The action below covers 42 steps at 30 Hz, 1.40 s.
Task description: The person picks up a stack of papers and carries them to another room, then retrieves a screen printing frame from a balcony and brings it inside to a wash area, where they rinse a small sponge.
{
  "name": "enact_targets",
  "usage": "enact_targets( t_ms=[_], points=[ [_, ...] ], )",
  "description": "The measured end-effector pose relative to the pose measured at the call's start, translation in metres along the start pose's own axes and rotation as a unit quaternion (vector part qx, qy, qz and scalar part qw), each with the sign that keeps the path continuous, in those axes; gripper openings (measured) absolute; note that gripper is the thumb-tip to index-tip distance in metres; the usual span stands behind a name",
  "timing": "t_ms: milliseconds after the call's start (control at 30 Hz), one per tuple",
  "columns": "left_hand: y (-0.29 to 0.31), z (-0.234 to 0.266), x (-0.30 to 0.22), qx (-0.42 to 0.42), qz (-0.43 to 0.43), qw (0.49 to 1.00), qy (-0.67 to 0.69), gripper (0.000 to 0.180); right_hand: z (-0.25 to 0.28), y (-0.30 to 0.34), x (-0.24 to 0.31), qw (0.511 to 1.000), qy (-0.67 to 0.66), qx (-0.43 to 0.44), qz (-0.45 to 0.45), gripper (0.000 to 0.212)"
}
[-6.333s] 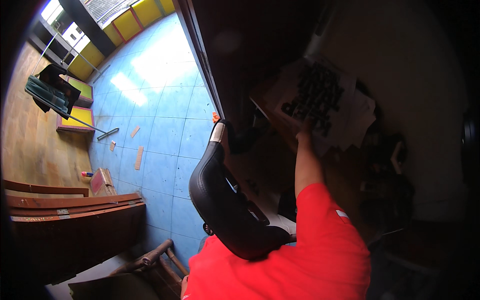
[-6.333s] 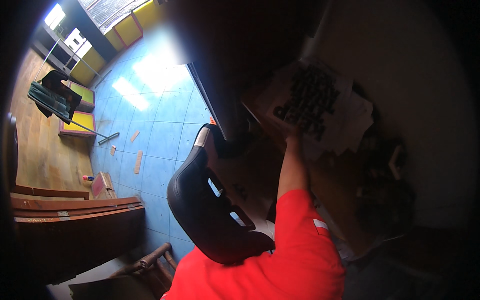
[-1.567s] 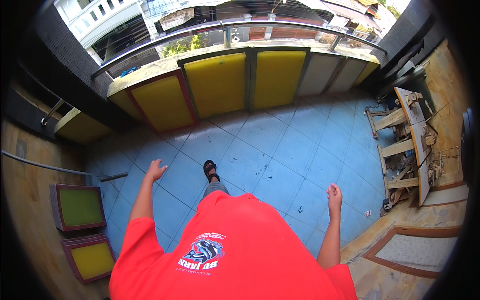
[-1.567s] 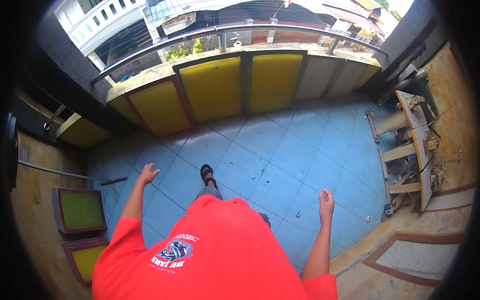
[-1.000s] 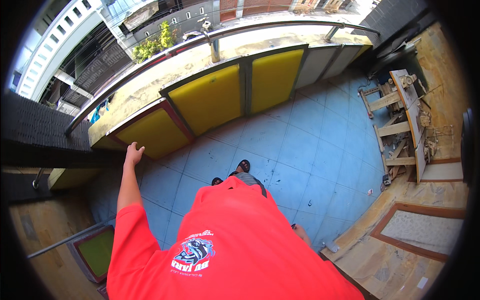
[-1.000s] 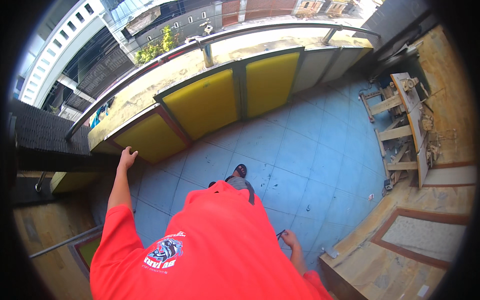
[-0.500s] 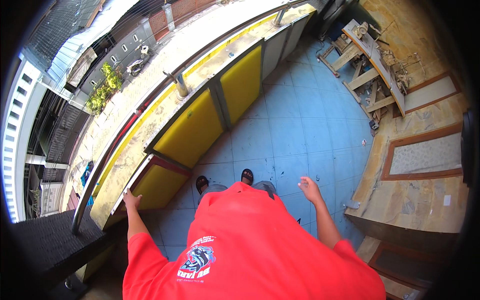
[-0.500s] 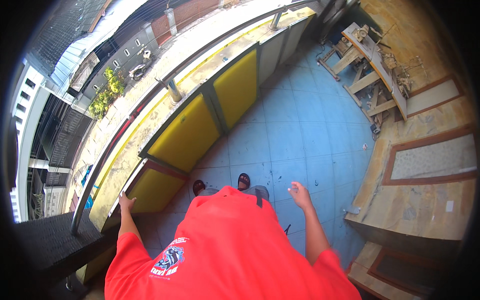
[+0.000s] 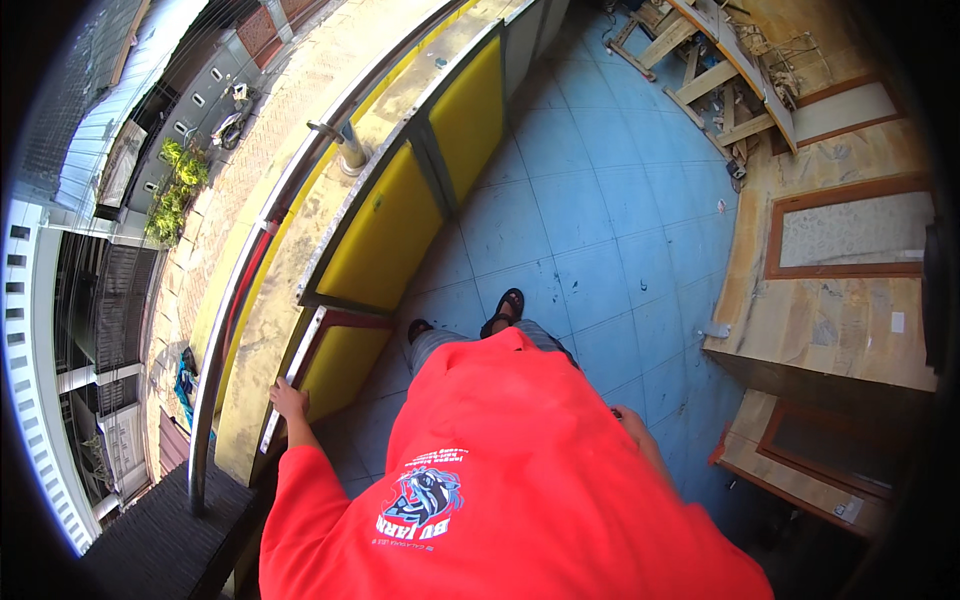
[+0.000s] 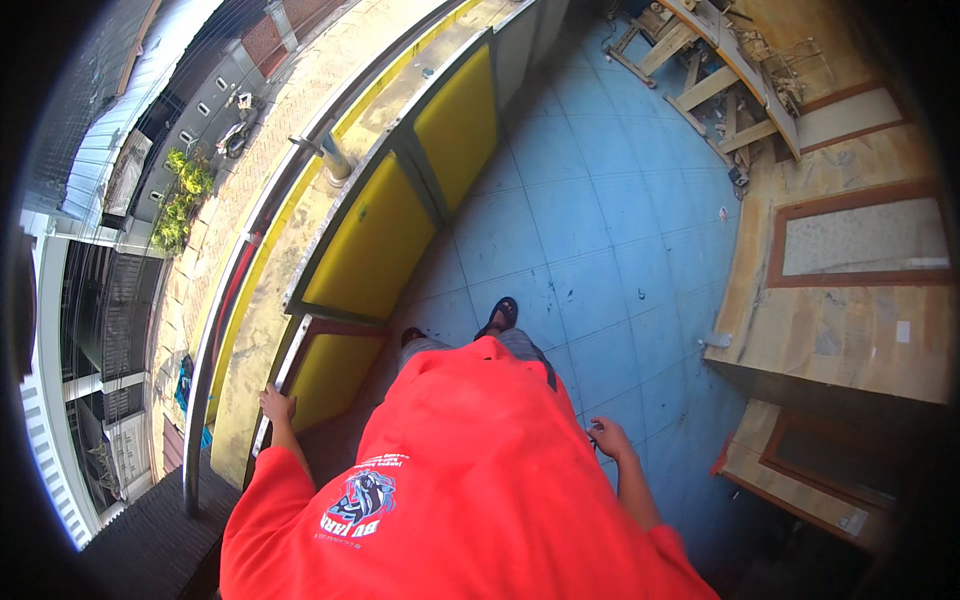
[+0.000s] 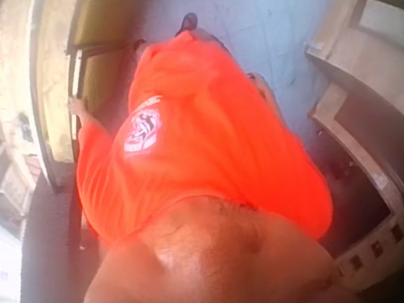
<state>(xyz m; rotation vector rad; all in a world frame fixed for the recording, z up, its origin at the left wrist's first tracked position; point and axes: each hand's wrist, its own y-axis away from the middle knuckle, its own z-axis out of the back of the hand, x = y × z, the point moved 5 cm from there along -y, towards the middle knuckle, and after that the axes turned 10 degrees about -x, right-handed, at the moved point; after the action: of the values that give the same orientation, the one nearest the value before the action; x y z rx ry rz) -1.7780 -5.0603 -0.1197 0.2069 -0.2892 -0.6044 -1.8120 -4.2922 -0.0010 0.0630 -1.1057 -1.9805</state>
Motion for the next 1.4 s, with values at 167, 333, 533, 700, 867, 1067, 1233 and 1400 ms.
enact_targets(
  t_ms=[167,333,533,700,867,1067,1233,1400],
  points=[
    [0.031,-0.021,-0.019,0.12,-0.039,0.991,0.045,0.056,0.022,-0.032,0.031,0.995,-0.013,-0.067,0.078,0.036],
    [0.087,-0.033,-0.058,0.156,-0.139,0.978,-0.011,0.03,0.047,-0.069,0.018,0.994,-0.031,-0.076,0.069,0.037],
    [0.131,-0.009,-0.174,0.13,-0.202,0.967,0.085,0.028,0.101,-0.147,-0.07,0.997,-0.043,-0.068,-0.014,0.037],
    [0.154,0.069,-0.33,0.085,-0.248,0.951,0.162,0.033,0.17,-0.206,-0.112,0.983,-0.114,-0.143,-0.026,0.033],
    [0.145,0.122,-0.48,0.029,-0.297,0.939,0.172,0.036,0.244,-0.245,-0.09,0.975,-0.087,-0.196,0.056,0.035],
    [0.109,0.185,-0.669,0.039,-0.337,0.921,0.19,0.04,0.305,-0.31,-0.034,0.972,-0.114,-0.201,0.033,0.034],
    [0.063,0.23,-0.845,0.026,-0.413,0.887,0.202,0.041,0.347,-0.355,-0.014,0.953,-0.188,-0.237,0.004,0.034],
    [0.025,0.289,-1.006,0.038,-0.43,0.877,0.213,0.043,0.326,-0.368,-0.066,0.928,-0.251,-0.236,-0.139,0.035]
  ],
)
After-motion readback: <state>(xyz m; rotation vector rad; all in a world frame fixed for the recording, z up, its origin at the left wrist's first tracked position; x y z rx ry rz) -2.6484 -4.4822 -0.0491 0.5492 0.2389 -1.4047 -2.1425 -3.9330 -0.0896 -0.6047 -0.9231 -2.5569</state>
